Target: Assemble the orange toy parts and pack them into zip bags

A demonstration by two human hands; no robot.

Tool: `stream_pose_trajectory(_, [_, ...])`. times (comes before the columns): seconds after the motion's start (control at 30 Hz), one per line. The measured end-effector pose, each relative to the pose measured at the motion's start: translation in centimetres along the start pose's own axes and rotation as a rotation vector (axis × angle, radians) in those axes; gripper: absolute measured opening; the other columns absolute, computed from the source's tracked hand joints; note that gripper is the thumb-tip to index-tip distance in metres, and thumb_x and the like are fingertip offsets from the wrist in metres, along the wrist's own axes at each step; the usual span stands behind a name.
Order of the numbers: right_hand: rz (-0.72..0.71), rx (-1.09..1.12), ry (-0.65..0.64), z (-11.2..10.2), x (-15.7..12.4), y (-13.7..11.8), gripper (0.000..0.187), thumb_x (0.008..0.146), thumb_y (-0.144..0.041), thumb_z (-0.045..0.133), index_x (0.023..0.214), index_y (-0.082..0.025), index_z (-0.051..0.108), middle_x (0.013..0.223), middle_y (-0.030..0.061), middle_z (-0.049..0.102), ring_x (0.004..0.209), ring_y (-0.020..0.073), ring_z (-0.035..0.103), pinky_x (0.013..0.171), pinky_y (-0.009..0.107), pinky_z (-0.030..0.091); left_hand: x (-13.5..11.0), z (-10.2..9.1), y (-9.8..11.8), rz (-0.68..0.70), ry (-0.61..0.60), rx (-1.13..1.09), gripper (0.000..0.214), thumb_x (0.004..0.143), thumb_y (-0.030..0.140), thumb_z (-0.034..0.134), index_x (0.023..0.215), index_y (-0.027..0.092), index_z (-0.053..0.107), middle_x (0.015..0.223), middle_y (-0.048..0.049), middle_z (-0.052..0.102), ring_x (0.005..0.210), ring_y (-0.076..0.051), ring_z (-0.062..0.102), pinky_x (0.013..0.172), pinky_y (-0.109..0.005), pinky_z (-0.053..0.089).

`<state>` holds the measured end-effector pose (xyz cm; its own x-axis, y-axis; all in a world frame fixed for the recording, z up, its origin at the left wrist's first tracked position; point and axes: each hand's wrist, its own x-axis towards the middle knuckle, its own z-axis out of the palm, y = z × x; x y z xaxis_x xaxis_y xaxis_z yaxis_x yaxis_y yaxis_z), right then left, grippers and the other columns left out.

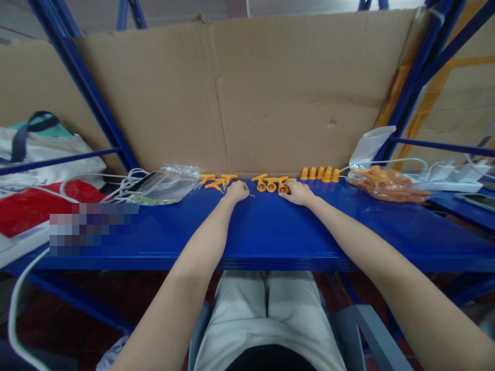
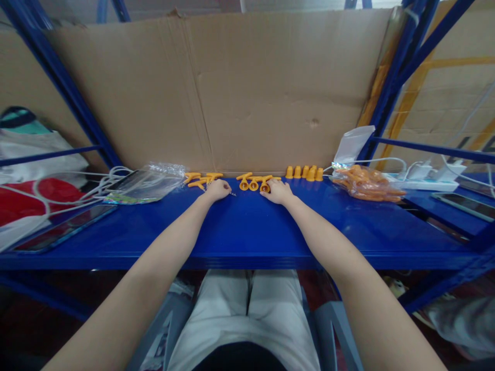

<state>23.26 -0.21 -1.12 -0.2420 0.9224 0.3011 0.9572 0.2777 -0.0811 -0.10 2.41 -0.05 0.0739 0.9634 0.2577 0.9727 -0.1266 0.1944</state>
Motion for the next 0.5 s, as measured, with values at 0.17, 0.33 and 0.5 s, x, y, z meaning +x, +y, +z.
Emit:
stream_pose_trajectory(0.17, [0.02,0.019,0.075,-0.1,0.2,0.4,0.046,0.096,-0.046,0.038,0.125,-0.018,0.058,0.132,0.0144,0.06,0.122,0.0305,0.054,0.099,0.046,0.043,-0.1,0.0,0.0,0.055,-0.002,0.002,0.026,0.08,0.012,0.054,0.093,0.018,0.076,0.103,-0.0075,0.075,0.1,-0.02,0.068,0.089,-0.022,0.049])
stream_pose_trajectory(0.33, [0.09,0.042,0.146,-0.5,0.6,1.9,0.047,0.098,-0.042,0.033,0.128,-0.015,0.057,0.136,0.0154,0.057,0.127,0.0306,0.05,0.103,0.047,0.04,-0.1,0.0,0.0,0.064,-0.008,0.007,0.027,0.08,0.012,0.053,0.093,0.019,0.075,0.103,-0.007,0.075,0.1,-0.02,0.068,0.089,-0.023,0.049])
stream_pose_trajectory(0.5, [0.245,0.048,0.169,-0.6,0.6,4.8,0.05,0.092,-0.037,0.042,0.135,-0.013,0.051,0.14,0.018,0.051,0.13,0.0329,0.046,0.105,0.048,0.038,-0.1,0.0,0.1,0.073,-0.019,0.028,0.027,0.082,0.014,0.052,0.096,0.017,0.075,0.105,-0.0084,0.074,0.102,-0.021,0.067,0.09,-0.024,0.049])
